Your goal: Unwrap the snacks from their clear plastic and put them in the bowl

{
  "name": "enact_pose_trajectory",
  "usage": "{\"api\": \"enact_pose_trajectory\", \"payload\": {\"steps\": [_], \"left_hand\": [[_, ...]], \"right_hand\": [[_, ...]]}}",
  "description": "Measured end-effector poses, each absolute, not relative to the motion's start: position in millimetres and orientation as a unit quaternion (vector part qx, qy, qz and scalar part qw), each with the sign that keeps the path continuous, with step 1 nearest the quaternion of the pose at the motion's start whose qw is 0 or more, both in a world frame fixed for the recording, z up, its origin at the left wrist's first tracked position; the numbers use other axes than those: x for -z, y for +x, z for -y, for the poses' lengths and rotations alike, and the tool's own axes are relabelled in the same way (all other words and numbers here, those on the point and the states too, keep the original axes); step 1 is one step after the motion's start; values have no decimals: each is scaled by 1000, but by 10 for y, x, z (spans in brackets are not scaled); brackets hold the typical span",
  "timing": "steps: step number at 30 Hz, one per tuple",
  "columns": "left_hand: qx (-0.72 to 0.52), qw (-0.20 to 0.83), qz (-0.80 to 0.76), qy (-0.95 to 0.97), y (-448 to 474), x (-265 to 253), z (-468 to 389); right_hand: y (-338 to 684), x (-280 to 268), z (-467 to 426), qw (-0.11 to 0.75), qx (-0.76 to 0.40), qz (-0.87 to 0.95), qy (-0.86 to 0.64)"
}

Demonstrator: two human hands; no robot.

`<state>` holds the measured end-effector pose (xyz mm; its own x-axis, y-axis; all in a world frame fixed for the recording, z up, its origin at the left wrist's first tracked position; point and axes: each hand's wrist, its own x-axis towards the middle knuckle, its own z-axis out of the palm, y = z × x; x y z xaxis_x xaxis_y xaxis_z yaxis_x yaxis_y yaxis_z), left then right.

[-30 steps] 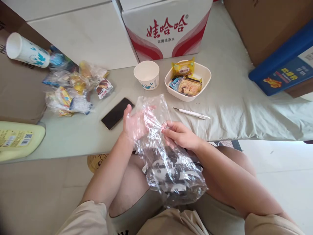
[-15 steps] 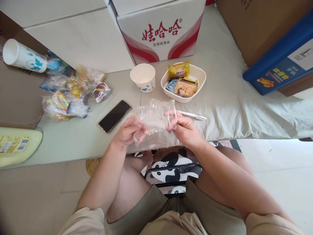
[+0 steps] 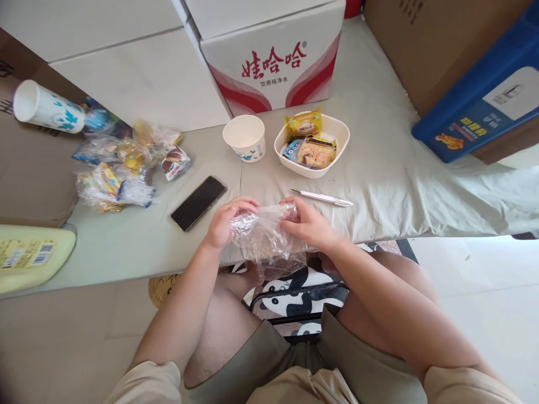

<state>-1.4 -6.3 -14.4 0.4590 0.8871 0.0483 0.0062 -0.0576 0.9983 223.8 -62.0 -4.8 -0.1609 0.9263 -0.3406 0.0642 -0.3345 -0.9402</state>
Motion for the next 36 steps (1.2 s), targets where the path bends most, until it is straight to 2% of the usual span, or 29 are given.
{"api": "enact_pose_trajectory", "payload": {"steps": [3,5,7,11,13,17,22,25,27,32,34,36], "left_hand": [[-395,684,-375,485,52,99,66],[-316,730,-398,456,81,71,59],[-266,731,-420,467,97,49,58],[-357,719,-416,426,109,18,67],[-361,736,-410,401,111,16,69],[-227,745,-444,443,109,40,77],[-298,769,-401,399,40,-14,77],[-285,803,-349,390,-11,-80,51],[-262,808,-339,405,-17,-84,32],[-251,693,-409,539,91,95,-28],[-298,616,-447,577,150,169,-59],[-380,498,-494,604,196,194,-72]], "right_hand": [[2218,63,631,415,-543,492,-540],[2205,66,612,472,-537,466,-521],[2202,62,585,505,-554,430,-503],[2209,40,558,429,-584,458,-515],[2203,34,568,409,-590,469,-515],[2179,51,604,410,-620,434,-510],[2234,15,612,487,-659,365,-442],[2301,-20,606,479,-670,390,-413],[2320,-11,603,465,-628,429,-454],[2271,82,581,414,-564,451,-554],[2245,102,578,426,-556,446,-558],[2218,96,594,445,-515,460,-571]]}}
